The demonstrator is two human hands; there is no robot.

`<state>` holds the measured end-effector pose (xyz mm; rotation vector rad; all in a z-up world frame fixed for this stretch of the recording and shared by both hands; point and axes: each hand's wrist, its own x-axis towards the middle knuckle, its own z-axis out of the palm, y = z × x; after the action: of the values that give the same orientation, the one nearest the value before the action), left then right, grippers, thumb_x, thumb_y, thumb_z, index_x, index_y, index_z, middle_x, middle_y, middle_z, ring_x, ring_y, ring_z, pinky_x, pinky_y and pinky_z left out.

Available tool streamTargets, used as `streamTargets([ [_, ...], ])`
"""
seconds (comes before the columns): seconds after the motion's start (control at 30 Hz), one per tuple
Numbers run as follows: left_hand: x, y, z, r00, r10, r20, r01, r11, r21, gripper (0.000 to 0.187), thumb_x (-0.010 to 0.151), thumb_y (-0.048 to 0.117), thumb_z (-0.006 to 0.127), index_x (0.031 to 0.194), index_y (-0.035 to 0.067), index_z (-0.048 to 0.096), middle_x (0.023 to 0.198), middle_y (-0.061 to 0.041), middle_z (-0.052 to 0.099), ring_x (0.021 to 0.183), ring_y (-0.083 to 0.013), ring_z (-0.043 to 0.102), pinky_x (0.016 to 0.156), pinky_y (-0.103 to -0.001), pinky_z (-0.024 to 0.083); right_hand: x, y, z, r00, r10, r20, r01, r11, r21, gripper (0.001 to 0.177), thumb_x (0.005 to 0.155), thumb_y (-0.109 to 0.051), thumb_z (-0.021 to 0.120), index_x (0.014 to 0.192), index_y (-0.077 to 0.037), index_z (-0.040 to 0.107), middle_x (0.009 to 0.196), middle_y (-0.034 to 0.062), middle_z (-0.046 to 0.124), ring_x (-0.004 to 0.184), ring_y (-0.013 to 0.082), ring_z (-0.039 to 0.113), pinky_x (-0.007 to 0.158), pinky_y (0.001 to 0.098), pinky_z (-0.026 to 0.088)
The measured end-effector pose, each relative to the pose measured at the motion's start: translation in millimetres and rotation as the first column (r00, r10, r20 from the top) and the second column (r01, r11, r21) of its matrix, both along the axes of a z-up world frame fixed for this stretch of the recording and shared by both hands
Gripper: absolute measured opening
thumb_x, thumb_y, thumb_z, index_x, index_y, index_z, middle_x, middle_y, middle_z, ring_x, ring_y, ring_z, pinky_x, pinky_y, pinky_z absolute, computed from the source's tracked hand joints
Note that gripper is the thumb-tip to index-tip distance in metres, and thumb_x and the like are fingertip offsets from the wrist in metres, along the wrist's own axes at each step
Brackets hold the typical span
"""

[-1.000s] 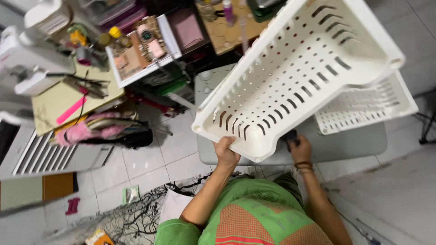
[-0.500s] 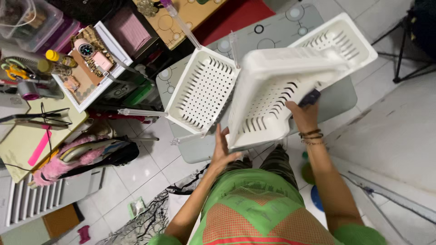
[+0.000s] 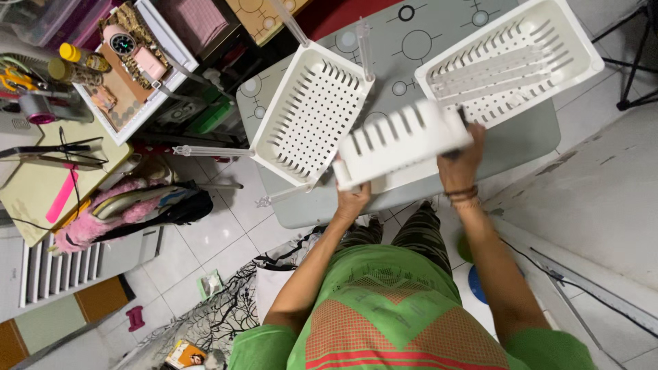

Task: The person assembles three white plastic storage baskets by inserting clear plastic rods into corner holes to form frames. They then wipe the interior surfaces of the baskets with a dark cloth and stack the finished baskets on a table.

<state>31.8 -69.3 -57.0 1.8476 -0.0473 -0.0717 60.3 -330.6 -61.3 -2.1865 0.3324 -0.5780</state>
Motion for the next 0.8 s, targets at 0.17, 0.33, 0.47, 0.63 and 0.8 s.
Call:
streamTargets([
  [0.17,4,-11,22,0.923,0.077,0.377,-0.167,0.963,0.214,0.057,0.086,0.000,0.061,0.138,-0.014,0.043,0.114,-0.030,0.063,0.103,-0.0424,0.066,0.094,-0.046,0.056,-54,9,-40,0.977,-0.056,0.206,0.072,0.995,-0.071,0.035,0.106,-0.026,0.057,0.119,0.006,0.057,0.127,0.0265,0.053,0.119,0.0392,0.056,0.105,0.0561,0.049],
  [0.33,6,-2,25,0.983,0.178,0.046,-0.183,0.969,0.167,0.033,0.085,0.001,0.065,0.115,-0.008,0.056,0.090,-0.019,0.068,0.081,-0.0294,0.069,0.081,-0.039,0.056,-60,31,-89,0.939,0.266,-0.218,-0.322,0.904,-0.282,0.031,0.102,-0.006,0.055,0.130,0.005,0.065,0.145,0.0263,0.058,0.133,0.0415,0.056,0.110,0.0458,0.051],
  [0.47,-10,-9,6,0.966,0.235,0.112,-0.249,0.958,0.143,0.034,0.086,0.003,0.063,0.117,-0.009,0.053,0.096,-0.023,0.064,0.085,-0.0329,0.065,0.078,-0.039,0.057,-69,52,-94,0.883,0.297,-0.364,-0.466,0.655,-0.595,0.055,0.080,-0.005,0.066,0.133,0.004,0.060,0.153,0.0239,0.050,0.147,0.0379,0.043,0.125,0.0478,0.037],
  [0.63,-36,-15,-40,0.969,0.140,-0.204,-0.056,0.927,0.371,0.019,0.090,0.005,0.067,0.106,-0.003,0.069,0.075,-0.019,0.070,0.068,-0.0324,0.069,0.065,-0.045,0.055,-73,53,-99,0.858,0.386,-0.339,-0.491,0.810,-0.321,0.067,0.084,-0.014,0.068,0.136,0.024,0.050,0.136,0.0438,0.048,0.135,0.0503,0.040,0.116,0.0566,0.033],
  [0.8,-41,-17,-74,0.986,0.099,0.136,-0.149,0.890,0.431,0.008,0.091,0.005,0.067,0.095,0.001,0.074,0.077,-0.019,0.070,0.070,-0.0344,0.069,0.065,-0.047,0.056,-85,110,-107,0.809,0.380,-0.447,-0.529,0.804,-0.273,0.047,0.085,-0.001,0.058,0.130,0.013,0.057,0.129,0.0337,0.063,0.119,0.0436,0.061,0.108,0.0484,0.047],
])
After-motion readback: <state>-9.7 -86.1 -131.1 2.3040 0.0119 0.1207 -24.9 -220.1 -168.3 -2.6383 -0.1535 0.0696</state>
